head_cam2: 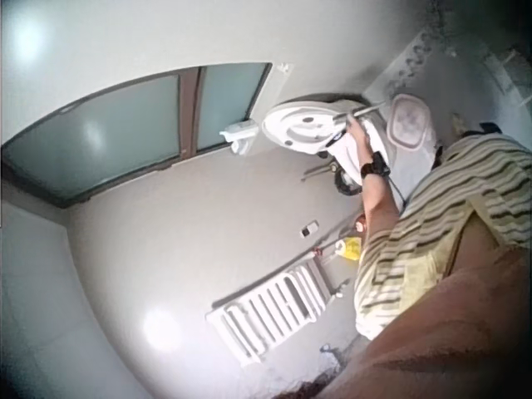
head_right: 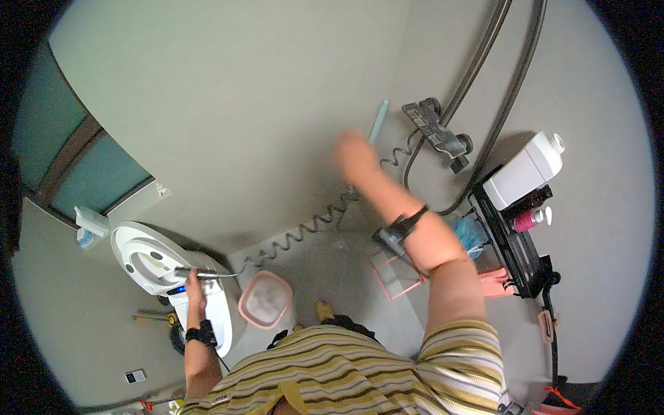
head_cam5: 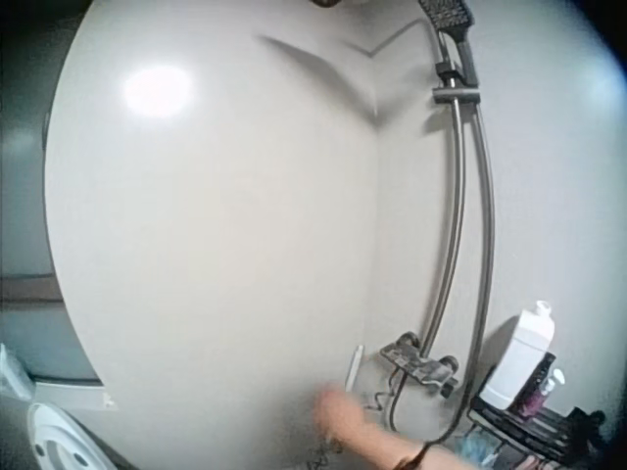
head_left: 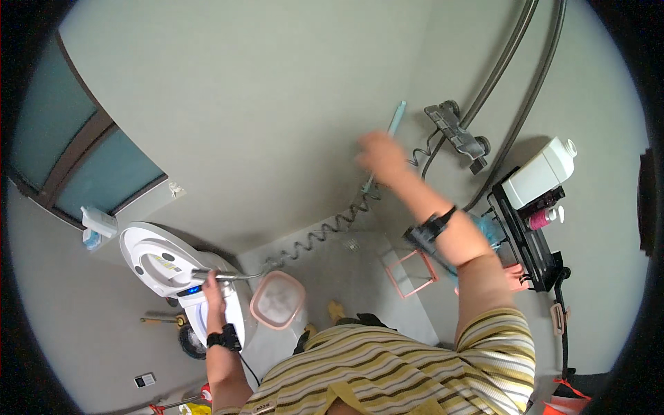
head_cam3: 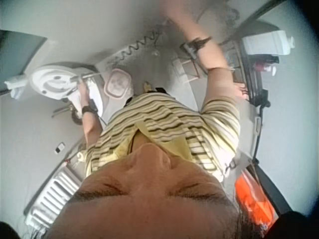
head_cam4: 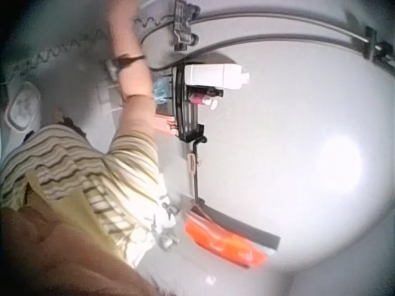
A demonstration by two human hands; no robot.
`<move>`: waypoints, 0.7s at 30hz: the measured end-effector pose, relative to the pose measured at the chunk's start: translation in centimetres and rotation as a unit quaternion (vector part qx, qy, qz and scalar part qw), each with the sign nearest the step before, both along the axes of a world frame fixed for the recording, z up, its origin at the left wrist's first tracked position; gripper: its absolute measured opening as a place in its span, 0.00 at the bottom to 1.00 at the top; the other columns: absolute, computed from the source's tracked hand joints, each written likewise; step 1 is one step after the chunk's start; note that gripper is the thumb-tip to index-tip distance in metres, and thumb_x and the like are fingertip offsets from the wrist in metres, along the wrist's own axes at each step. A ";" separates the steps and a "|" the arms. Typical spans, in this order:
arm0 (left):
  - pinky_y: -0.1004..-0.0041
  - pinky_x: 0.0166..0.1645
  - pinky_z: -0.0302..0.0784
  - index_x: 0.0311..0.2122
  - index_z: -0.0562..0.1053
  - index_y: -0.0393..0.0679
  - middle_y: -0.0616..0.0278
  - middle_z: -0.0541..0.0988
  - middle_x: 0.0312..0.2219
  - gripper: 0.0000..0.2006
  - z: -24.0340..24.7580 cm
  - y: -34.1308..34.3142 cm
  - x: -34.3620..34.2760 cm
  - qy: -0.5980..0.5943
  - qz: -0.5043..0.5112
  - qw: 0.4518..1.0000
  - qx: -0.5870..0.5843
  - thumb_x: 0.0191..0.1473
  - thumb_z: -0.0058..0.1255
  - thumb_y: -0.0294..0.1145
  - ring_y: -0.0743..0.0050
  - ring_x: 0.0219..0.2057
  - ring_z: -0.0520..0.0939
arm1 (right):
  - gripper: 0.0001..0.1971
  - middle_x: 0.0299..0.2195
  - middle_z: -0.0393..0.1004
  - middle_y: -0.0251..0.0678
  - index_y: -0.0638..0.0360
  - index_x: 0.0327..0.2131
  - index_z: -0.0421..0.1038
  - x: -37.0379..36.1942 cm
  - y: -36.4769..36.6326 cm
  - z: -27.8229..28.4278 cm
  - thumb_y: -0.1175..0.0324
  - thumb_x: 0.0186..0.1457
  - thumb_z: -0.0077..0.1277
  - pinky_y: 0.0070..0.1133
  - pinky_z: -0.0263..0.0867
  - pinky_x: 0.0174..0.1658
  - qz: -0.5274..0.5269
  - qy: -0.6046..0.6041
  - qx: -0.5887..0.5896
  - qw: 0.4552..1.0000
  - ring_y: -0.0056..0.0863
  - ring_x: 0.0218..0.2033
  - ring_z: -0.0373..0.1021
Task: Cleaning a toilet using a brush, a water sprayer, and a cloth wetted in soapy water.
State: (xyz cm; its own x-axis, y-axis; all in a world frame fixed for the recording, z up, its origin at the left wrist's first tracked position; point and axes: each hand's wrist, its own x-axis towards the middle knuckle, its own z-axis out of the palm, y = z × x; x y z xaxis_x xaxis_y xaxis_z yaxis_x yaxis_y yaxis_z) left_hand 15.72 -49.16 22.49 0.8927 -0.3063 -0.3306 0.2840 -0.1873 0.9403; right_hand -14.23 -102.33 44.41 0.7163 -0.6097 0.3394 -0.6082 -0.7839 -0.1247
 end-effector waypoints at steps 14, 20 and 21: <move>0.74 0.46 0.69 0.52 0.68 0.41 0.62 0.75 0.42 0.22 13.2 -25.0 -15.9 0.030 -0.256 0.961 -0.102 0.57 0.53 0.42 0.76 0.41 0.75 | 0.20 0.29 0.77 0.45 0.57 0.35 0.75 5.1 15.1 -7.3 0.56 0.38 0.60 0.37 0.69 0.36 0.189 0.015 0.284 0.940 0.47 0.33 0.73; 0.76 0.42 0.71 0.63 0.56 0.49 0.62 0.74 0.43 0.32 14.1 -24.8 -16.4 -0.028 -0.342 0.936 -0.086 0.55 0.56 0.33 0.78 0.36 0.75 | 0.13 0.23 0.75 0.43 0.59 0.25 0.69 4.2 6.5 -5.1 0.60 0.41 0.57 0.37 0.68 0.32 0.124 -0.056 0.120 0.983 0.46 0.29 0.73; 0.77 0.41 0.71 0.65 0.52 0.51 0.62 0.74 0.43 0.35 12.7 -25.3 -15.4 -0.021 -0.358 0.928 -0.105 0.56 0.56 0.33 0.79 0.35 0.74 | 0.12 0.25 0.75 0.42 0.57 0.27 0.70 4.2 4.4 -3.7 0.61 0.42 0.57 0.37 0.68 0.33 0.152 -0.025 0.174 0.973 0.43 0.30 0.73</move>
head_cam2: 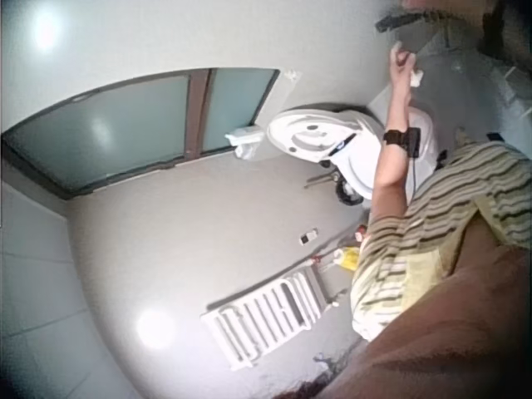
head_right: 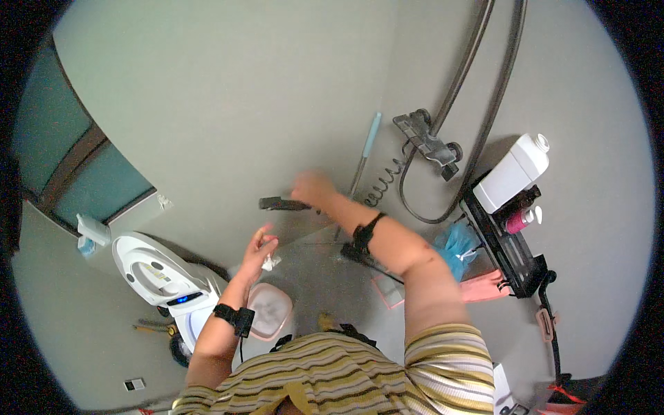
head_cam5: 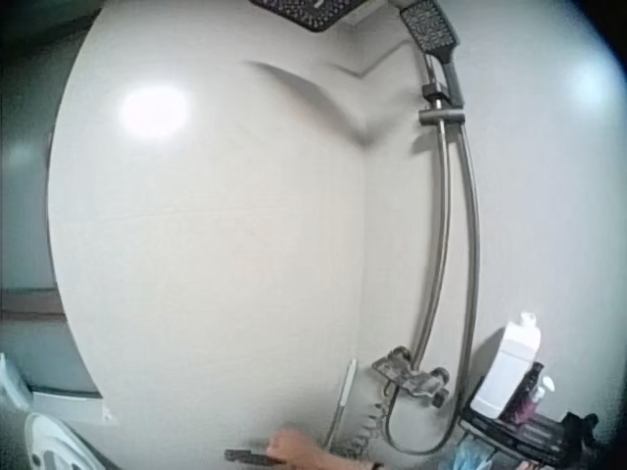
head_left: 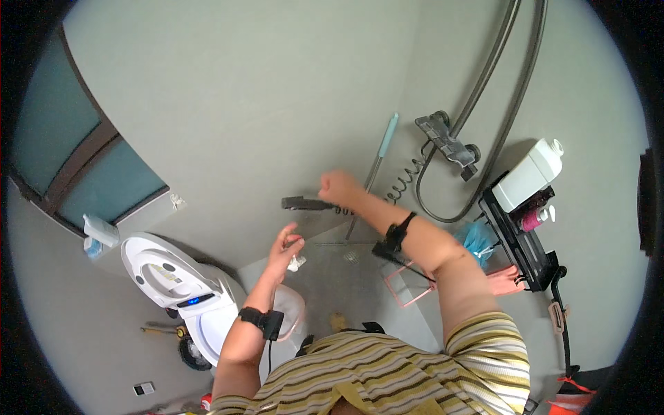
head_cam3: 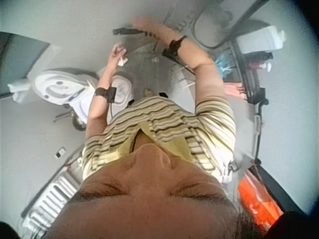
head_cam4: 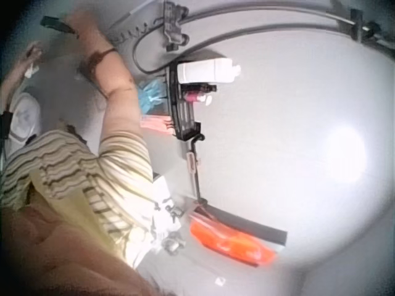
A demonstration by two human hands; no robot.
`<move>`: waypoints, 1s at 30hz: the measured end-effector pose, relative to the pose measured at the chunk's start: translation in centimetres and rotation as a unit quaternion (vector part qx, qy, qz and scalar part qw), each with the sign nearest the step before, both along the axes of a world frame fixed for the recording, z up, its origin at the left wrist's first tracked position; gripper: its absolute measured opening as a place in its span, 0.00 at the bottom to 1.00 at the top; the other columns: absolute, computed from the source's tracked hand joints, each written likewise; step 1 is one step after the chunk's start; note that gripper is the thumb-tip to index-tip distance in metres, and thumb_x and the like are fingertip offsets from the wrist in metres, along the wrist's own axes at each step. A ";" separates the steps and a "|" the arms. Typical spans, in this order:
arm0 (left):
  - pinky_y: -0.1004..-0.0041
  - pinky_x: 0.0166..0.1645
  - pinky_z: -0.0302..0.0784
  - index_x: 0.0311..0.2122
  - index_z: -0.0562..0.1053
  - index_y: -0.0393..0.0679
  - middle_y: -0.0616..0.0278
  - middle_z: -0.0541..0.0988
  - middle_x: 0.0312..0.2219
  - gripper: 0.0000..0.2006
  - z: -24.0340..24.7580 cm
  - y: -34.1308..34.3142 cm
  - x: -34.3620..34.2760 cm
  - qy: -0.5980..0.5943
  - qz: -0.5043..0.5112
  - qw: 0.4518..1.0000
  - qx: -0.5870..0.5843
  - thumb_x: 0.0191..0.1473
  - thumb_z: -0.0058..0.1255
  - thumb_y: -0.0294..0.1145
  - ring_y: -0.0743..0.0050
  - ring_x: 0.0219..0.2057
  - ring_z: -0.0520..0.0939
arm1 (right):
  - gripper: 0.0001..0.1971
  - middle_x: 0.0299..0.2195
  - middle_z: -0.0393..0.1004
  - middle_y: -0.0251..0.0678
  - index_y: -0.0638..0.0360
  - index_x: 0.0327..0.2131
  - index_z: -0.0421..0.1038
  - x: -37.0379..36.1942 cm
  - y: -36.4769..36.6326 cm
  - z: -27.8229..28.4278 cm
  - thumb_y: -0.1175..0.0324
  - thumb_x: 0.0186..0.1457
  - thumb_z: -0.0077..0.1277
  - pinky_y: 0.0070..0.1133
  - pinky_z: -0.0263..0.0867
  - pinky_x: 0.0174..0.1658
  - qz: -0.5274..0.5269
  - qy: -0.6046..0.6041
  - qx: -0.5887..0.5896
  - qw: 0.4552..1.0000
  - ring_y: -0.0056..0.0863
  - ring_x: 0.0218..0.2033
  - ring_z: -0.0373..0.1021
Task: Cleaning a toilet using a brush, a water sprayer, and a cloth wetted in soapy water.
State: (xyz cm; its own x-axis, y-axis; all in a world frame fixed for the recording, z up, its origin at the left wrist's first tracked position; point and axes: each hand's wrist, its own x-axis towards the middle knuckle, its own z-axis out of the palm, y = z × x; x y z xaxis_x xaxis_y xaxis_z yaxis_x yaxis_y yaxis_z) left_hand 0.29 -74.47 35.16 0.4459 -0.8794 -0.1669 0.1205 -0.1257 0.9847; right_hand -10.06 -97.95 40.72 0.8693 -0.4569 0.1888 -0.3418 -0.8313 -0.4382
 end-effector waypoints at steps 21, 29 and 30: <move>0.81 0.29 0.67 0.44 0.76 0.39 0.61 0.80 0.28 0.13 -16.9 16.4 3.2 0.089 0.110 0.952 0.271 0.53 0.47 0.27 0.83 0.22 0.70 | 0.20 0.52 0.70 0.30 0.52 0.54 0.68 -11.5 -18.0 -11.5 0.66 0.58 0.41 0.28 0.44 0.64 -0.003 0.405 -0.462 0.789 0.29 0.58 0.58; 0.81 0.26 0.67 0.42 0.77 0.40 0.61 0.80 0.27 0.12 -19.0 18.0 1.9 0.076 0.122 0.938 0.315 0.53 0.48 0.28 0.84 0.20 0.71 | 0.14 0.47 0.76 0.31 0.50 0.46 0.76 -10.5 -20.2 -16.3 0.63 0.56 0.51 0.36 0.64 0.46 -0.123 0.645 -0.218 0.722 0.34 0.47 0.73; 0.81 0.27 0.67 0.42 0.77 0.40 0.61 0.80 0.27 0.12 -19.2 19.2 2.1 0.055 0.130 0.933 0.332 0.53 0.49 0.28 0.83 0.21 0.72 | 0.15 0.46 0.77 0.32 0.51 0.45 0.77 -7.8 -18.0 -16.0 0.62 0.55 0.51 0.35 0.66 0.45 -0.098 0.640 -0.180 0.741 0.32 0.47 0.72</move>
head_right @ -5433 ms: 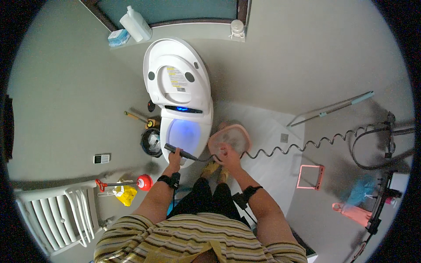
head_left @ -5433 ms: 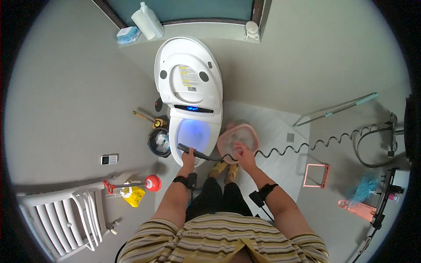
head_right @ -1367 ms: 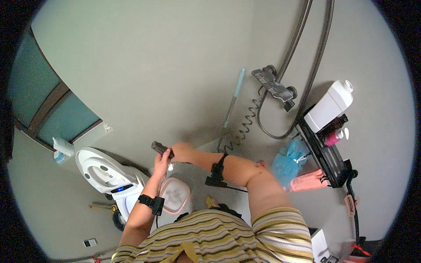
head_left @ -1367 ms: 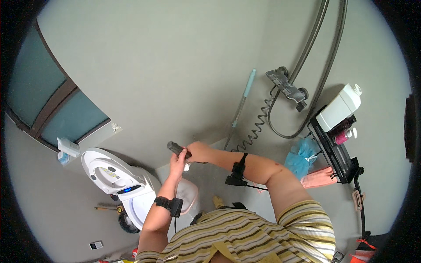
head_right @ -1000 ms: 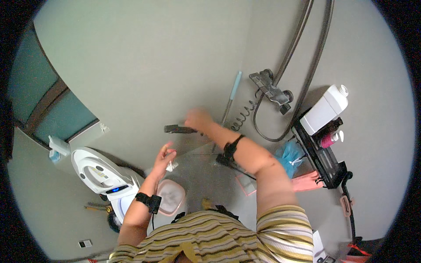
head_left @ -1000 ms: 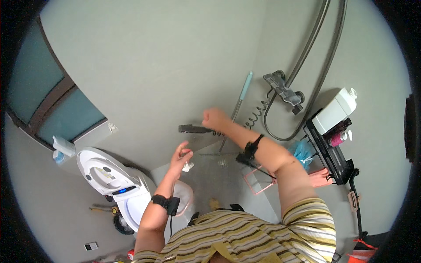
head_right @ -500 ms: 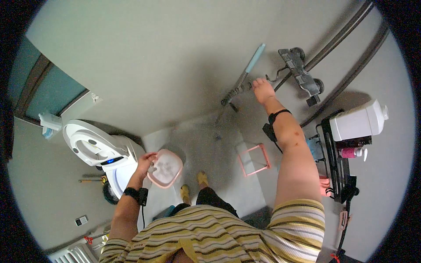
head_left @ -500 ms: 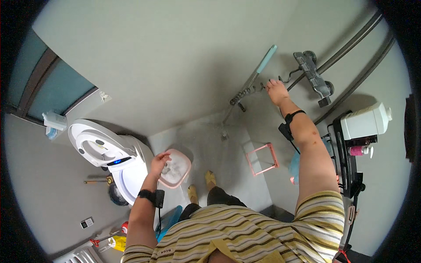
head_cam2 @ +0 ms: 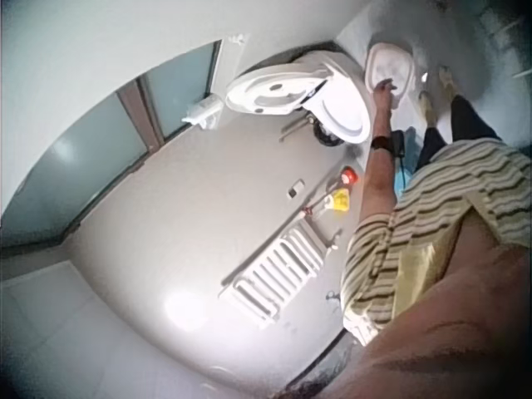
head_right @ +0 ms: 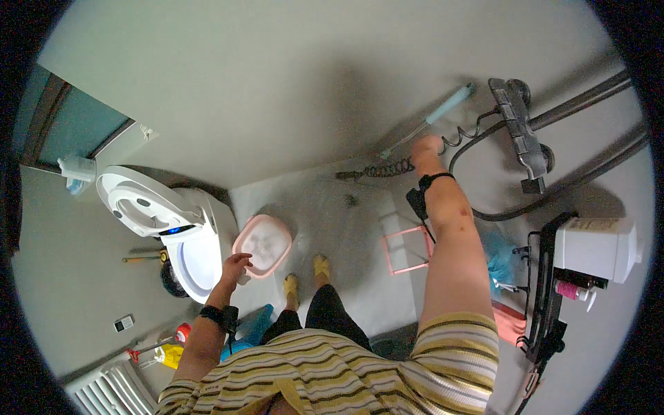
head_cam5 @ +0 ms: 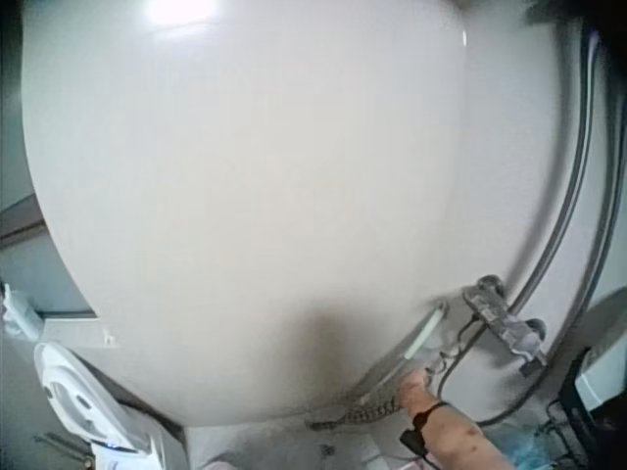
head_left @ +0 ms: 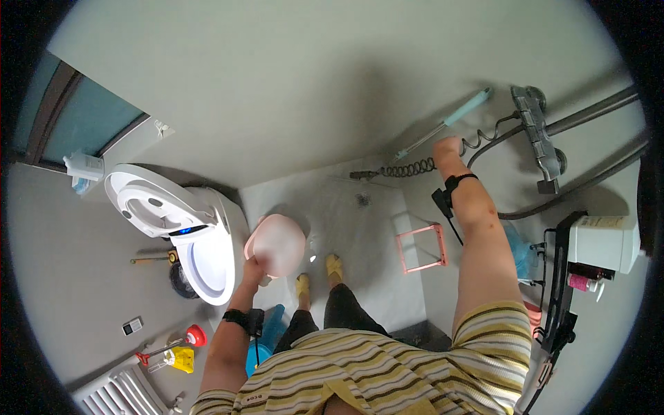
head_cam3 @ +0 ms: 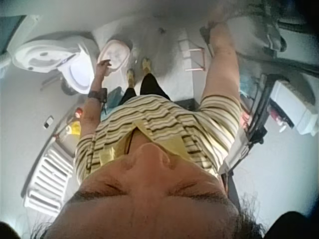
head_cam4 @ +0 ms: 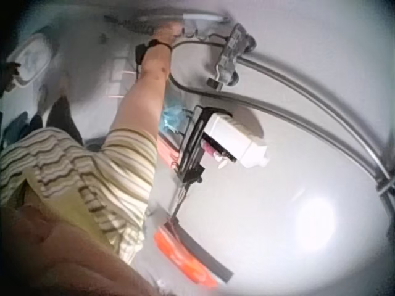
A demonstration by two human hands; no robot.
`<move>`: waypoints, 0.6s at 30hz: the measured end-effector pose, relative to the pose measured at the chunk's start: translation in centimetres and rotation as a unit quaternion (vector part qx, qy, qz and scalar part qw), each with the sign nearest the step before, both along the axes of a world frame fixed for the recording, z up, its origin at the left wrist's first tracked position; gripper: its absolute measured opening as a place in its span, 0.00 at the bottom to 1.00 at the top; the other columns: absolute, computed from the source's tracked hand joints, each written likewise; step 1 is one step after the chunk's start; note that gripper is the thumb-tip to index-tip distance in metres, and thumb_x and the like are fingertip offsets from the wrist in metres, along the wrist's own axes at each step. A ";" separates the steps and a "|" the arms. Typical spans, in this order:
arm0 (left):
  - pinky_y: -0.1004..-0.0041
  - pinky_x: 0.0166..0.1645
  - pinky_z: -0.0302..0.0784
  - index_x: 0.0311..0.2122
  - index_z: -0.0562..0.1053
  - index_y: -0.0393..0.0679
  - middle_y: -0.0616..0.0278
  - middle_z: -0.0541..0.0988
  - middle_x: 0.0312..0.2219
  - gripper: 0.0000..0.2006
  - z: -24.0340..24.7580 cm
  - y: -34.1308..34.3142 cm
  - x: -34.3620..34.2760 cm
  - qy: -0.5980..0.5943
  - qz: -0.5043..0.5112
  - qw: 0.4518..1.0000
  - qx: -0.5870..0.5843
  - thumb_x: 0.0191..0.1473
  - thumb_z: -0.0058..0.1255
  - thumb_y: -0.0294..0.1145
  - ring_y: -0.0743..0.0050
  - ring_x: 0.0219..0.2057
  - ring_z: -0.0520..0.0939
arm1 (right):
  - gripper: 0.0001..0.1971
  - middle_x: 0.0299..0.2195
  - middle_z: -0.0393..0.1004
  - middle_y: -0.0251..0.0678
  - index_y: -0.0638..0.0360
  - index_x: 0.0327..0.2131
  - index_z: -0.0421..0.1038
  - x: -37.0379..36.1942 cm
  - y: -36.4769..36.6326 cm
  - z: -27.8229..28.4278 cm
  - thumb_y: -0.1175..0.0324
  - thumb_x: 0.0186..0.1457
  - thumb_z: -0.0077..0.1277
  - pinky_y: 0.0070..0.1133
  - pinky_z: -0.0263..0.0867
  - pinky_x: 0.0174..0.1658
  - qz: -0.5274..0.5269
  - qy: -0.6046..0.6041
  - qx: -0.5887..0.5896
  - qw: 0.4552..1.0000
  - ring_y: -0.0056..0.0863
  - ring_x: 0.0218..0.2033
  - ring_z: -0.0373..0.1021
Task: Cleaning a toilet using a brush, a water sprayer, and a cloth wetted in soapy water.
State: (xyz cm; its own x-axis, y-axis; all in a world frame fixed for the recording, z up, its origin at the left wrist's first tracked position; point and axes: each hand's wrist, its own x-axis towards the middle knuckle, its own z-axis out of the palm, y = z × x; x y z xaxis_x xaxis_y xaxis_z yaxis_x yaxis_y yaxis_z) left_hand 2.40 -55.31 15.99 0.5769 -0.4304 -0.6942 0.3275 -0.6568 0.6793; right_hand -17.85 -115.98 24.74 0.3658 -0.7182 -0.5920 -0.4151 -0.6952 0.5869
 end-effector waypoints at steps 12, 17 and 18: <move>0.76 0.32 0.70 0.43 0.78 0.44 0.64 0.82 0.29 0.13 -1.6 -11.9 -4.0 0.127 -0.100 0.984 -0.070 0.56 0.48 0.35 0.81 0.27 0.75 | 0.12 0.18 0.75 0.40 0.62 0.29 0.77 2.5 5.7 11.0 0.66 0.43 0.50 0.28 0.68 0.30 0.002 -0.345 0.216 0.913 0.34 0.22 0.74; 0.70 0.34 0.74 0.47 0.75 0.41 0.60 0.82 0.32 0.24 -1.6 -19.2 -7.9 0.286 -0.115 0.946 -0.101 0.60 0.41 0.52 0.77 0.28 0.77 | 0.12 0.17 0.76 0.35 0.65 0.25 0.76 0.6 8.2 17.2 0.64 0.43 0.52 0.25 0.66 0.27 -0.047 -0.434 0.374 0.818 0.25 0.20 0.71; 0.70 0.33 0.76 0.50 0.73 0.39 0.58 0.82 0.33 0.29 -1.7 -20.7 -8.7 0.391 -0.084 0.907 -0.130 0.61 0.39 0.58 0.76 0.26 0.77 | 0.09 0.17 0.75 0.32 0.64 0.28 0.75 -0.2 8.6 18.1 0.69 0.43 0.50 0.21 0.64 0.27 -0.070 -0.445 0.420 0.788 0.20 0.20 0.71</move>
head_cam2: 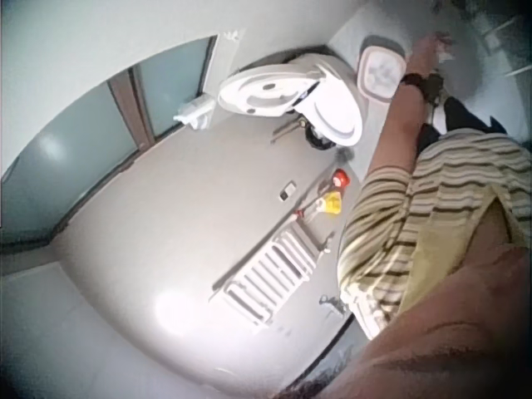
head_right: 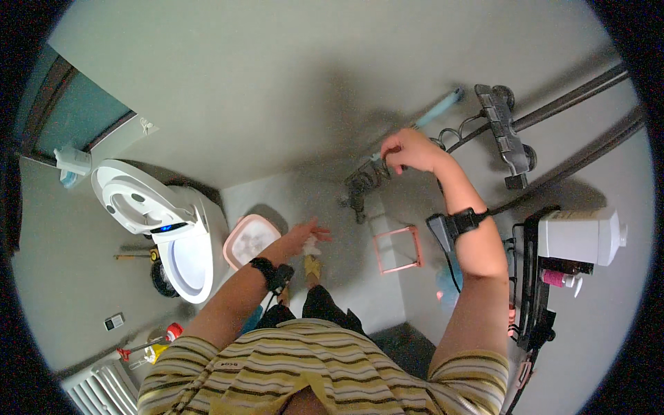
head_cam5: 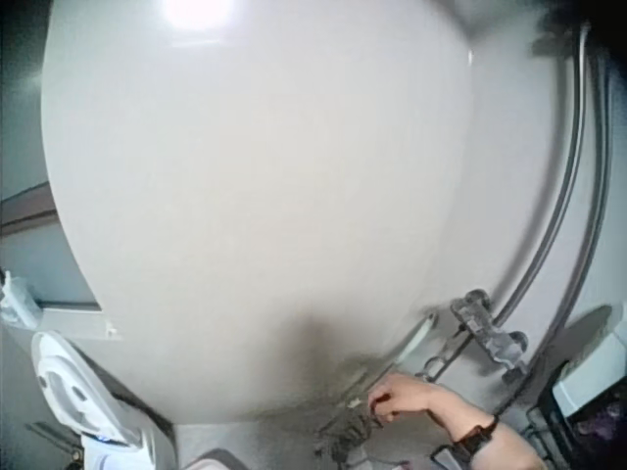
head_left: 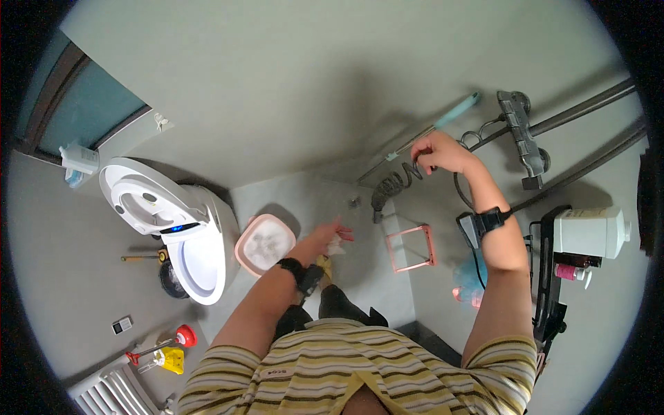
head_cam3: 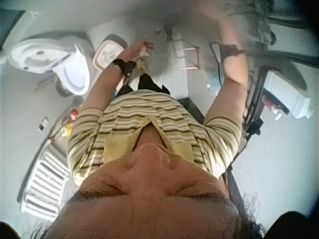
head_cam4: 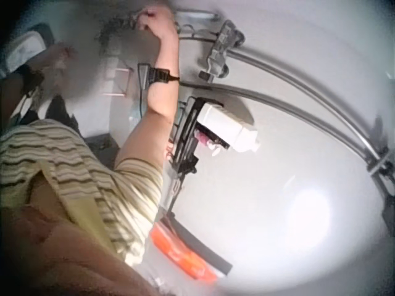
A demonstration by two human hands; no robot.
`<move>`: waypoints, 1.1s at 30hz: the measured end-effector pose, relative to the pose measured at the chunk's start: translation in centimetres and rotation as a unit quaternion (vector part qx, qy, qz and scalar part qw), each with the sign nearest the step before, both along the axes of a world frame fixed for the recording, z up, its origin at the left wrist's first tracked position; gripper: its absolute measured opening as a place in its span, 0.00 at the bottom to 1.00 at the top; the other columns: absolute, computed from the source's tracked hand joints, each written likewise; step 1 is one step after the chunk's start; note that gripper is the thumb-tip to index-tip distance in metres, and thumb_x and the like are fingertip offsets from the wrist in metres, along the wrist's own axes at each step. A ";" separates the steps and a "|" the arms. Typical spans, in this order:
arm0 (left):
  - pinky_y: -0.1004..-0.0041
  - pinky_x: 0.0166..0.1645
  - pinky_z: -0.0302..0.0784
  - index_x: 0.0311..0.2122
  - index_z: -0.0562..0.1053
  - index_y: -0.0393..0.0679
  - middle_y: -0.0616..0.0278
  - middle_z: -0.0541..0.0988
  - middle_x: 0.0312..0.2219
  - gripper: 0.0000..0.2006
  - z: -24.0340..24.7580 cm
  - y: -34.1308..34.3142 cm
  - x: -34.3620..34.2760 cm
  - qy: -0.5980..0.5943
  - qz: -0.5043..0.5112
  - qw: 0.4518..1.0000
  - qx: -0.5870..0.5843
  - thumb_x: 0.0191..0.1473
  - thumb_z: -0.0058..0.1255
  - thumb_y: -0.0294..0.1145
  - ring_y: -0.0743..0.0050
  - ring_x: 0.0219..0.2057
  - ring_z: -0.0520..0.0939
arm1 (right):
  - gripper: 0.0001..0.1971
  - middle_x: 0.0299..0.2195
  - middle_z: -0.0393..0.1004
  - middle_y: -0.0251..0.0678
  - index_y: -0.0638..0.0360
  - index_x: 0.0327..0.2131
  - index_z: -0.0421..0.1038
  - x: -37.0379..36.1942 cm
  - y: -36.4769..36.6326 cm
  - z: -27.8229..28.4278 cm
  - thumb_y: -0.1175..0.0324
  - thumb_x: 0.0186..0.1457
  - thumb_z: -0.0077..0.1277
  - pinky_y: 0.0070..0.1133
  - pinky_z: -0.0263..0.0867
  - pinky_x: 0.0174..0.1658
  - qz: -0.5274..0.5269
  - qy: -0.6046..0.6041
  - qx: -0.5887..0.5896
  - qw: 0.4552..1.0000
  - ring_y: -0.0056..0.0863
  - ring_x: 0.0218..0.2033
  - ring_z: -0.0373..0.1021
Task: Cleaning a toilet using a brush, a water sprayer, and a cloth wetted in soapy water.
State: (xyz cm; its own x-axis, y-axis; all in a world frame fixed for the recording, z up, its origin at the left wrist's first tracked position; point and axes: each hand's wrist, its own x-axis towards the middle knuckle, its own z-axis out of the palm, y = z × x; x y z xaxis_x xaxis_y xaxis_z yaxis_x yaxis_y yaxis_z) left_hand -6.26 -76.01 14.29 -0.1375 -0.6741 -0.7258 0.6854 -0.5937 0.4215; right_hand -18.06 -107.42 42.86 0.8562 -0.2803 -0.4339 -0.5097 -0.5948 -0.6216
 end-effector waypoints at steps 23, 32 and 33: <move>0.62 0.37 0.73 0.51 0.69 0.47 0.55 0.73 0.33 0.23 8.6 -4.8 -2.4 -0.590 0.015 0.766 -0.256 0.47 0.52 0.21 0.57 0.34 0.79 | 0.20 0.42 0.75 0.44 0.55 0.43 0.75 0.0 4.2 -7.0 0.60 0.45 0.56 0.34 0.58 0.55 -0.112 -0.060 -0.501 0.856 0.45 0.49 0.65; 0.54 0.38 0.76 0.53 0.69 0.55 0.57 0.70 0.40 0.25 12.5 -2.8 -1.9 -0.717 -0.209 0.631 -0.211 0.47 0.53 0.27 0.49 0.36 0.79 | 0.30 0.36 0.75 0.33 0.57 0.51 0.68 9.5 9.3 -9.3 0.48 0.49 0.59 0.27 0.70 0.36 -0.100 -0.025 0.175 0.979 0.24 0.29 0.72; 0.54 0.38 0.76 0.53 0.69 0.56 0.58 0.71 0.43 0.24 13.1 -2.6 -1.4 -0.715 -0.238 0.626 -0.200 0.48 0.53 0.30 0.49 0.37 0.79 | 0.30 0.36 0.75 0.33 0.57 0.51 0.68 10.1 9.5 -9.5 0.48 0.49 0.59 0.27 0.70 0.36 -0.100 -0.027 0.171 0.980 0.24 0.29 0.72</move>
State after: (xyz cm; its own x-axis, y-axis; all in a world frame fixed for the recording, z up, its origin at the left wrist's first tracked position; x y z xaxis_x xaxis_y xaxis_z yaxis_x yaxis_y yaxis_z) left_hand -7.68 -78.61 27.39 0.2062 -0.9709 -0.1219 -0.7770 -0.2382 0.5827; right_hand -7.95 -97.95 33.40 0.8238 -0.2903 -0.4869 -0.5550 -0.2382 -0.7970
